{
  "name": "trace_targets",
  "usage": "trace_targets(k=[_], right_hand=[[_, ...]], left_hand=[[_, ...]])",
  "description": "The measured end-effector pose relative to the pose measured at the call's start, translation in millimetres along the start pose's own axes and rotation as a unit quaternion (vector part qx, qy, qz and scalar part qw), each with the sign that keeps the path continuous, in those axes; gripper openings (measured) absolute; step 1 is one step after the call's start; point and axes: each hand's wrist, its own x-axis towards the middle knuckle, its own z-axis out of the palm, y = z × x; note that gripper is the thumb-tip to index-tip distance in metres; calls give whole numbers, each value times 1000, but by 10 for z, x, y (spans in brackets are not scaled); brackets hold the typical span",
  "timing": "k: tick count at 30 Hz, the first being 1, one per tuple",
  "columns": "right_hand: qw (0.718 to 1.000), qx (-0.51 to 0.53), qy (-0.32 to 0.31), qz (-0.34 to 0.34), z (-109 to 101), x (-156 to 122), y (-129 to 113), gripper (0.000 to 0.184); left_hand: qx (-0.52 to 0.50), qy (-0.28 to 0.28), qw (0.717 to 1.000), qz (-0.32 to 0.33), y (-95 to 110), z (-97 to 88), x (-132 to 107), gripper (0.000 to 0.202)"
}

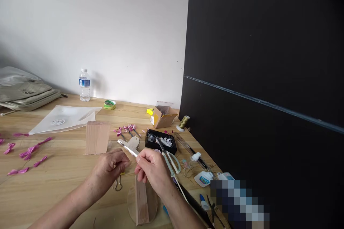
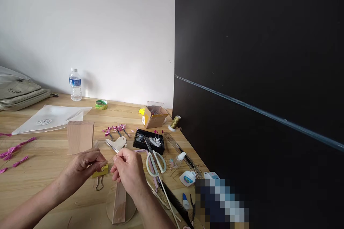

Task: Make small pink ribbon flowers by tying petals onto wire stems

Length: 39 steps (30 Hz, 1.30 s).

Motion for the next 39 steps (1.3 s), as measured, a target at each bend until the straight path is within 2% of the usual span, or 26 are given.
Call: trace_targets(k=[2, 3, 4, 6, 8, 9, 11, 13, 16, 19, 28, 30, 33, 35, 37, 39], right_hand=[[996, -64, 37, -57, -54, -38, -5, 18], [984, -111, 75, -118, -81, -76, -13, 17], [959, -161, 119, -200, -105, -121, -24, 15], [877, -243, 176, -375, -136, -215, -46, 15], [801, -299, 154, -495, -144, -277, -51, 19], [778, -325, 127, -522, -140, -286, -41, 21], [762, -361, 88, -530, -125, -255, 8, 25], [773, -361, 77, -516, -108, -178, 87, 25], [804, -312, 73, -500, -90, -56, 202, 21], [823, -270, 73, -494, -83, -2, 259, 20], [848, -277, 14, -452, -153, -63, 233, 23], [869, -251, 15, -427, -132, -86, 221, 24], [930, -162, 50, -325, -41, -116, 198, 23], [970, -78, 67, -219, 33, -112, 182, 20], [991, 8, 58, -119, 82, -81, 167, 19], [996, 63, 30, -52, 81, -36, 156, 17]], left_hand=[[-66, -19, 996, -58, 1, 1, -8, 19], [-111, -28, 989, -90, -2, -3, -12, 20], [-162, -34, 978, -124, -7, -9, -16, 20], [-261, -44, 946, -189, -25, -27, -19, 21], [-321, -52, 919, -225, -42, -45, -16, 23], [-341, -58, 908, -235, -46, -52, -14, 23], [-364, -73, 896, -243, -47, -57, -13, 24], [-370, -86, 892, -244, -39, -55, -18, 22], [-362, -99, 895, -243, -30, -46, -29, 20], [-351, -109, 898, -241, -34, -41, -35, 19], [-317, -113, 910, -243, -69, -41, -19, 22], [-304, -116, 915, -239, -63, -28, -20, 24], [-242, -111, 943, -199, -41, -6, -29, 23], [-143, -91, 978, -125, -19, 3, -29, 22], [-28, -56, 998, -27, 2, 3, -20, 22], [36, -31, 998, 29, 14, -7, -4, 22]])
